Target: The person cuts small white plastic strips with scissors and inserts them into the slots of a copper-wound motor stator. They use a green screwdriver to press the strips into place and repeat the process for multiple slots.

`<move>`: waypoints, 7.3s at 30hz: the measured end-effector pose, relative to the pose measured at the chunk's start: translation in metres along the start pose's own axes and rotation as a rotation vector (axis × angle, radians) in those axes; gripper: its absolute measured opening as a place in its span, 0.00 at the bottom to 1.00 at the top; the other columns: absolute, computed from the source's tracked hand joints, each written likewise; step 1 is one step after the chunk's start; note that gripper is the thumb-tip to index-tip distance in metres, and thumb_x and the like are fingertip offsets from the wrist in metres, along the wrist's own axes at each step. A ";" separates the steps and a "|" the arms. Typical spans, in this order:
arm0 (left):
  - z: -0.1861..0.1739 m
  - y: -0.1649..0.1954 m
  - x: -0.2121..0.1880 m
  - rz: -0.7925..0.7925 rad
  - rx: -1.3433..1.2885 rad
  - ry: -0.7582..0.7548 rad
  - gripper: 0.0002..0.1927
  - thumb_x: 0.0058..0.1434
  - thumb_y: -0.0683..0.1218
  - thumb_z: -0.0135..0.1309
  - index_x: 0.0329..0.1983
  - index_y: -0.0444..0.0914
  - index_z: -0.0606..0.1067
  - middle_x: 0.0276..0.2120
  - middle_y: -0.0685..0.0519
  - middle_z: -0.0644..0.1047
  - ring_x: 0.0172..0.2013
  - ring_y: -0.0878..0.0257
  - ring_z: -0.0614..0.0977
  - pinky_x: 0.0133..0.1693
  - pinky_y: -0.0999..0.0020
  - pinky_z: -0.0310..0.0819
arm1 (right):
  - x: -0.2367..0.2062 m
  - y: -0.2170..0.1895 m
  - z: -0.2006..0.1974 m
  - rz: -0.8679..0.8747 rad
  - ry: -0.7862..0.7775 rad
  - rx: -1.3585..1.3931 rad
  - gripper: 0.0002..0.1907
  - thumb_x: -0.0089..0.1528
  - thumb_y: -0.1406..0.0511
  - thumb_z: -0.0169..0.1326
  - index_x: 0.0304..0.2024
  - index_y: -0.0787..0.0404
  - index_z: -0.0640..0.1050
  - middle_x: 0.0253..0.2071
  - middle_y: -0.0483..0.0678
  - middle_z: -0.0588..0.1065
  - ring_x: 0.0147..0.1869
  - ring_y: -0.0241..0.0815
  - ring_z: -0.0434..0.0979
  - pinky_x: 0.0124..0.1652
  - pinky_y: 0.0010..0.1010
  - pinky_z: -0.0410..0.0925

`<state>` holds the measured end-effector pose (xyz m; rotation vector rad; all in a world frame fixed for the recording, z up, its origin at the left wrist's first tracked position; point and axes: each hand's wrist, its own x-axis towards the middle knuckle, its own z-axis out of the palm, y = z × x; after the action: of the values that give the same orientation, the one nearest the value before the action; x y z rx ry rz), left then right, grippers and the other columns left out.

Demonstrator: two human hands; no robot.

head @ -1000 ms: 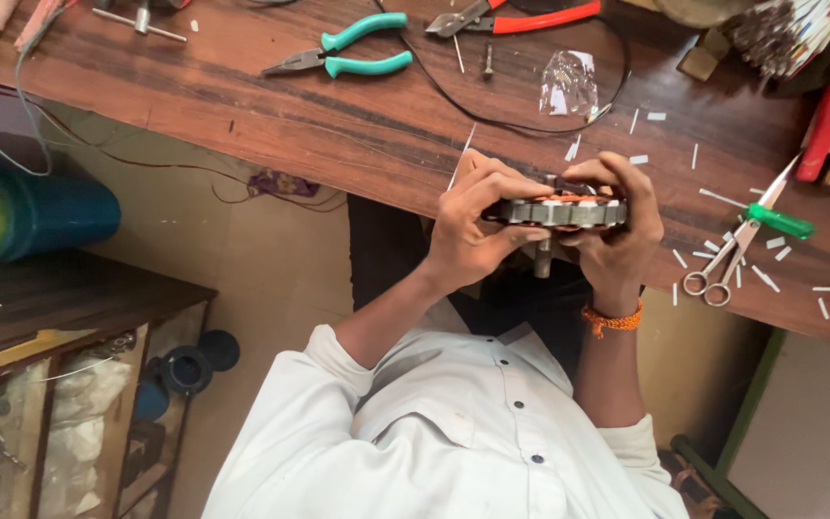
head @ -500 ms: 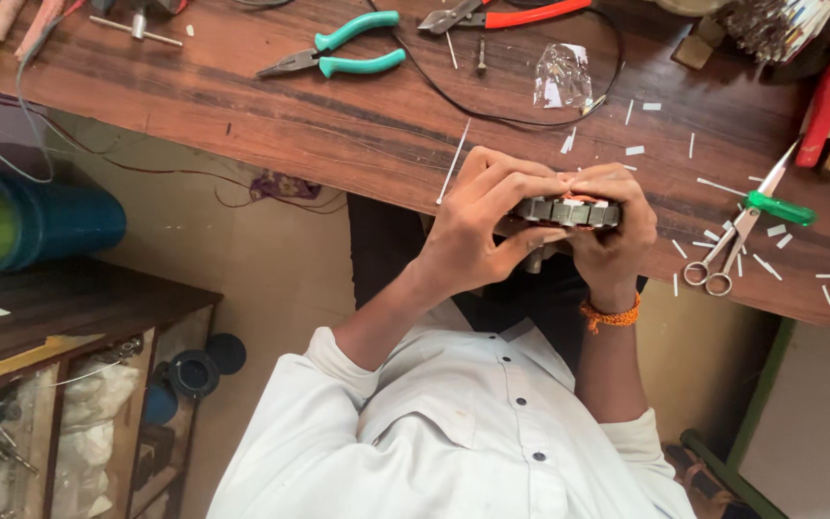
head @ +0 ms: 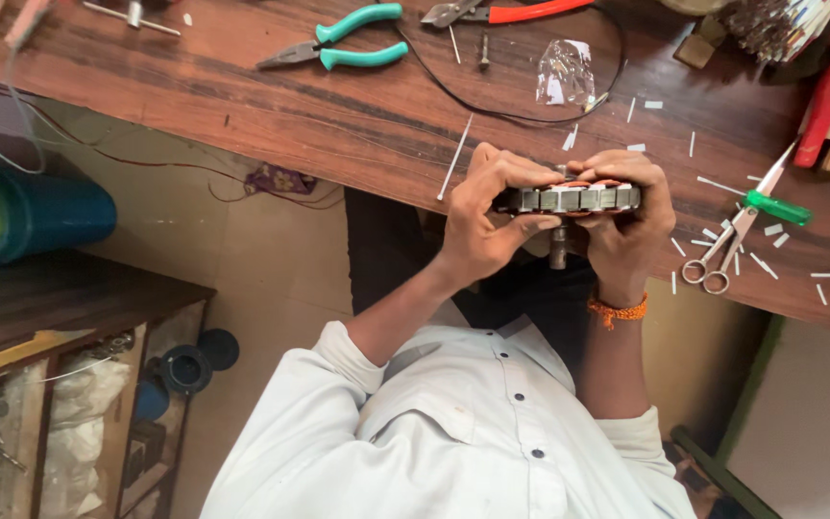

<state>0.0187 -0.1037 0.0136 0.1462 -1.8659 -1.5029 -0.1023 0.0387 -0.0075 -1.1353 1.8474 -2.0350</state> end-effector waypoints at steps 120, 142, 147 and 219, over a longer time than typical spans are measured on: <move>0.023 0.002 0.013 0.317 0.343 -0.030 0.14 0.62 0.47 0.62 0.46 0.34 0.74 0.39 0.48 0.79 0.37 0.54 0.84 0.40 0.63 0.81 | -0.011 -0.002 -0.015 -0.194 0.094 -0.148 0.27 0.70 0.46 0.55 0.49 0.64 0.74 0.45 0.53 0.76 0.50 0.47 0.77 0.53 0.40 0.76; 0.020 0.013 0.004 0.143 0.103 -0.116 0.24 0.54 0.45 0.74 0.50 0.39 0.77 0.44 0.54 0.81 0.42 0.59 0.81 0.47 0.66 0.77 | -0.012 -0.044 -0.129 -0.133 0.097 -1.077 0.21 0.77 0.53 0.52 0.51 0.65 0.81 0.51 0.55 0.79 0.58 0.55 0.75 0.57 0.43 0.69; 0.021 0.007 0.013 0.182 0.110 -0.108 0.23 0.54 0.46 0.74 0.50 0.40 0.76 0.44 0.54 0.82 0.41 0.60 0.80 0.47 0.66 0.76 | -0.014 -0.034 -0.168 -0.015 -0.179 -1.207 0.12 0.68 0.66 0.61 0.53 0.63 0.80 0.52 0.54 0.79 0.58 0.56 0.74 0.59 0.45 0.67; 0.022 0.006 0.020 0.114 0.186 -0.459 0.54 0.58 0.38 0.66 0.81 0.51 0.47 0.63 0.66 0.75 0.36 0.63 0.67 0.44 0.75 0.70 | -0.045 -0.102 -0.019 0.680 0.220 0.069 0.15 0.73 0.67 0.49 0.49 0.78 0.75 0.41 0.63 0.81 0.22 0.38 0.76 0.19 0.23 0.65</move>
<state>-0.0068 -0.0946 0.0269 -0.2360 -2.3317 -1.3621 -0.0469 0.1022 0.0672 -0.2011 1.8833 -1.8286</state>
